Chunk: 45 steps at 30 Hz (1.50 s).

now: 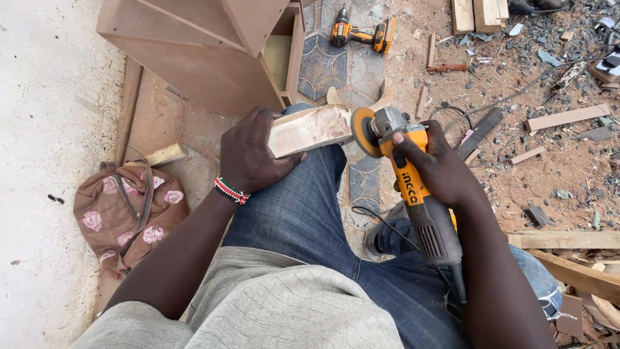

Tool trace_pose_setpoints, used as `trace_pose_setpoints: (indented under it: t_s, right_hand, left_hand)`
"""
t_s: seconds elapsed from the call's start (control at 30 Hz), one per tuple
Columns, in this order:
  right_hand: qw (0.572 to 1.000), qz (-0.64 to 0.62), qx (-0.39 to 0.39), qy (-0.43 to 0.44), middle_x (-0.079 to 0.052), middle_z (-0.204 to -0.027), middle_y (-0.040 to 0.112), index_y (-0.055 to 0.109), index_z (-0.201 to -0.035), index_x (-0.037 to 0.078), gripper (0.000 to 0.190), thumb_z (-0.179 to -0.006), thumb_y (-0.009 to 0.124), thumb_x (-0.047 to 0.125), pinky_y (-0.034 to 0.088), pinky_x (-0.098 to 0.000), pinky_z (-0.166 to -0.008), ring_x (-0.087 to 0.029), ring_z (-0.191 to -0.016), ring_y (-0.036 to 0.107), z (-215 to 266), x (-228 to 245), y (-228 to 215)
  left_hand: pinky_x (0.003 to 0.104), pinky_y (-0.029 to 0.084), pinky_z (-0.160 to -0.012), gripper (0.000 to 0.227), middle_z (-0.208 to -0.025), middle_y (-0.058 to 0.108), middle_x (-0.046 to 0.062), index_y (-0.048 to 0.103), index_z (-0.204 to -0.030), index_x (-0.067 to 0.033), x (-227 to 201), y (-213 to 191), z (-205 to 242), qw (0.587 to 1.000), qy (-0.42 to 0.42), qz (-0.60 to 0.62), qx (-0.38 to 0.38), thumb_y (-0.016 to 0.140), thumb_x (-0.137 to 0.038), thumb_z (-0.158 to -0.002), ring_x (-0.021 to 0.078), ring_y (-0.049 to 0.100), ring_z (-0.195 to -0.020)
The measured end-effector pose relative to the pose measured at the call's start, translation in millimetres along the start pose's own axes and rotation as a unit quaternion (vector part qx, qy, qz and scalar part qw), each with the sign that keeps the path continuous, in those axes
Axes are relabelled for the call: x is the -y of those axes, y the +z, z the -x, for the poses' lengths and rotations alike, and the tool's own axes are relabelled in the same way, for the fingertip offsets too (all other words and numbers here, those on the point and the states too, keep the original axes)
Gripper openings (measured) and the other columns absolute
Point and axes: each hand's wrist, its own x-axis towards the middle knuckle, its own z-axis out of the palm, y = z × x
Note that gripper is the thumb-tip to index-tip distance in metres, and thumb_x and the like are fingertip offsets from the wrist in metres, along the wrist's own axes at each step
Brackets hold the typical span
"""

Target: Using a handheld angle grinder to smooth and shape a curved wooden furniture component.

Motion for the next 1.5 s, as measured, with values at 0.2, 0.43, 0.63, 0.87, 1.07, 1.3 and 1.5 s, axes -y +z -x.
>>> trace_pose_setpoints:
  t_s: [0.2, 0.43, 0.63, 0.87, 1.07, 1.3, 1.5]
  right_hand:
    - [1.000, -0.003, -0.003, 0.004, -0.036, -0.102, 0.078, 0.056, -0.155, 0.006, 0.067, -0.117, 0.070, 0.060, 0.062, -0.0697, -0.100, -0.055, -0.091, 0.086, 17, 27, 4]
    - [0.999, 0.032, 0.009, -0.002, -0.035, -0.098, 0.080, 0.051, -0.161, 0.010, 0.067, -0.115, 0.072, 0.055, 0.061, -0.0724, -0.101, -0.056, -0.087, 0.086, 20, 38, 9]
    - [1.000, 0.009, -0.007, 0.004, -0.034, -0.104, 0.077, 0.056, -0.155, 0.008, 0.069, -0.117, 0.069, 0.063, 0.059, -0.0652, -0.099, -0.052, -0.094, 0.081, -1, 17, 0]
    - [1.000, 0.015, 0.010, -0.020, -0.037, -0.105, 0.078, 0.056, -0.156, 0.012, 0.059, -0.117, 0.069, 0.054, 0.060, -0.0691, -0.103, -0.057, -0.100, 0.084, 28, 56, 10]
    - [1.000, -0.009, 0.020, 0.008, -0.033, -0.101, 0.079, 0.053, -0.157, 0.009, 0.068, -0.115, 0.073, 0.059, 0.066, -0.0622, -0.092, -0.049, -0.086, 0.085, -12, 13, -6]
    - [0.996, -0.077, 0.034, 0.014, -0.032, -0.095, 0.076, 0.055, -0.157, 0.005, 0.069, -0.115, 0.073, 0.057, 0.070, -0.0579, -0.081, -0.044, -0.078, 0.085, -13, 11, -7]
    - [0.994, -0.101, 0.046, 0.012, -0.034, -0.098, 0.076, 0.052, -0.156, 0.008, 0.062, -0.116, 0.074, 0.050, 0.072, -0.0597, -0.078, -0.046, -0.077, 0.085, -6, 19, -10]
  left_hand:
    - [0.053, 0.072, -0.078, 0.075, -0.106, 0.069, 0.015, 0.070, -0.132, -0.0042, -5, 0, -1, 1.000, 0.014, -0.021, 0.007, 0.102, -0.059, -0.092, 0.0420, 0.085, -0.099]
    - [0.054, 0.072, -0.076, 0.077, -0.105, 0.068, 0.013, 0.071, -0.131, -0.0050, -7, 2, -2, 0.999, 0.014, -0.028, -0.008, 0.100, -0.063, -0.091, 0.0422, 0.085, -0.096]
    - [0.053, 0.072, -0.074, 0.075, -0.103, 0.069, 0.012, 0.072, -0.130, -0.0051, -4, 4, -2, 0.999, 0.014, -0.033, -0.012, 0.100, -0.062, -0.091, 0.0412, 0.085, -0.094]
    - [0.052, 0.072, -0.077, 0.074, -0.104, 0.069, 0.013, 0.072, -0.130, -0.0051, -6, 5, -2, 0.999, 0.015, -0.035, -0.008, 0.101, -0.061, -0.091, 0.0416, 0.086, -0.095]
    - [0.054, 0.071, -0.077, 0.075, -0.104, 0.069, 0.013, 0.072, -0.130, -0.0042, -5, 1, -2, 0.999, 0.016, -0.035, -0.011, 0.101, -0.060, -0.089, 0.0425, 0.086, -0.095]
    - [0.050, 0.072, -0.076, 0.072, -0.103, 0.068, 0.011, 0.073, -0.128, -0.0049, -5, 4, -2, 0.999, 0.036, -0.036, -0.021, 0.100, -0.061, -0.093, 0.0392, 0.085, -0.093]
    - [0.050, 0.072, -0.076, 0.073, -0.104, 0.068, 0.012, 0.073, -0.129, -0.0043, -6, 3, -3, 0.999, 0.030, -0.035, -0.010, 0.101, -0.061, -0.092, 0.0393, 0.085, -0.094]
